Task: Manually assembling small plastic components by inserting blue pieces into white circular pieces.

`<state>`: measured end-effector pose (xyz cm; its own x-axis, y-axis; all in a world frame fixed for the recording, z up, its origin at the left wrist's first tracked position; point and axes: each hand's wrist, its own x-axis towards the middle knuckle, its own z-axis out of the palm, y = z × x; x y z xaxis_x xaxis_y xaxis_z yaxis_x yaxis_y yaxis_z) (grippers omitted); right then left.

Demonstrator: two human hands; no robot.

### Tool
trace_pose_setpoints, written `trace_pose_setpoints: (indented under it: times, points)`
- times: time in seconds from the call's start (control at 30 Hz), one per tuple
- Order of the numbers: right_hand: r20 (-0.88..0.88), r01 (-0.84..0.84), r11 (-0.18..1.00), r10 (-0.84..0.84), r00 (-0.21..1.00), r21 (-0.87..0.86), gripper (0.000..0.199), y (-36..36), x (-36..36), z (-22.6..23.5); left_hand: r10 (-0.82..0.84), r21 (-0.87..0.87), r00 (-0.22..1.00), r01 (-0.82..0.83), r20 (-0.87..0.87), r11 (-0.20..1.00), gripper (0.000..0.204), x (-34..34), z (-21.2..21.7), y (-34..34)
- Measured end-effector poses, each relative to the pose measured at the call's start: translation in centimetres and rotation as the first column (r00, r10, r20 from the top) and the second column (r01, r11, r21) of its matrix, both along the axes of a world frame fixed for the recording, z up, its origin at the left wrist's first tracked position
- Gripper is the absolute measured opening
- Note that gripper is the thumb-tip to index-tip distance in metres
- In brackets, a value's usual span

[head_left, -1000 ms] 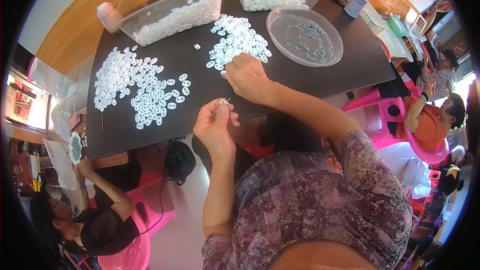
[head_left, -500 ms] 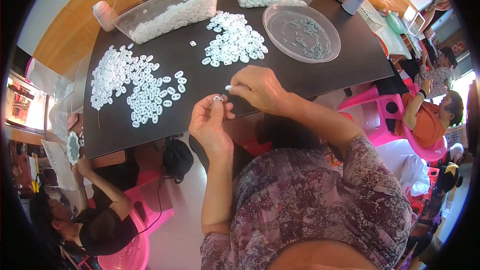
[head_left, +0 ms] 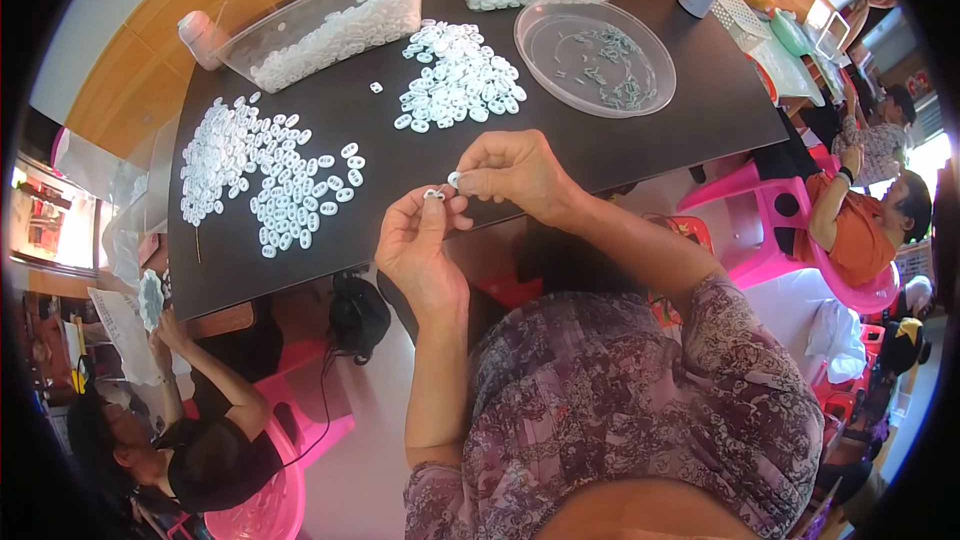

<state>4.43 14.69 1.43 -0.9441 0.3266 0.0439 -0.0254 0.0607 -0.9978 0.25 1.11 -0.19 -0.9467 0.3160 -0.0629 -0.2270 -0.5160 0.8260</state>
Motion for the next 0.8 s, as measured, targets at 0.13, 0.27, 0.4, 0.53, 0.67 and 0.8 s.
trace_pose_setpoints:
  times: [0.13, 0.27, 0.4, 0.53, 0.67, 0.8]
  points:
    - [0.039, -0.009, 0.99, 0.015, 0.999, -0.143, 0.012, 0.05, 0.12, 0.45, -0.014, 0.006, 1.0, 0.014, 0.011, 1.0, 0.008, 0.06, 0.19, -0.01]
    - [0.067, -0.025, 0.959, 0.046, 0.997, -0.283, 0.017, 0.4, 0.08, -0.12, -0.017, -0.013, 1.0, 0.017, -0.001, 1.0, 0.008, 0.02, -0.1, -0.23]
    - [0.065, -0.009, 0.92, 0.037, 0.997, -0.392, 0.018, 0.43, 0.16, -0.16, -0.024, -0.025, 1.0, 0.025, 0.015, 0.999, 0.011, 0.15, 0.26, -0.25]
    - [0.055, -0.021, 0.93, 0.044, 0.998, -0.368, 0.018, 0.52, 0.21, -0.32, -0.03, -0.016, 0.999, 0.03, 0.022, 0.999, 0.015, 0.22, 0.25, -0.24]
    - [0.047, -0.037, 0.949, 0.055, 0.997, -0.312, 0.019, 0.41, 0.35, -0.55, -0.037, -0.02, 0.999, 0.037, 0.015, 0.999, 0.014, 0.32, 0.16, -0.26]
    - [-0.001, -0.029, 0.975, 0.029, 1.0, -0.221, 0.02, 0.07, 0.43, -0.27, -0.045, -0.042, 0.999, 0.045, 0.011, 0.998, 0.014, 0.53, 0.28, -0.41]
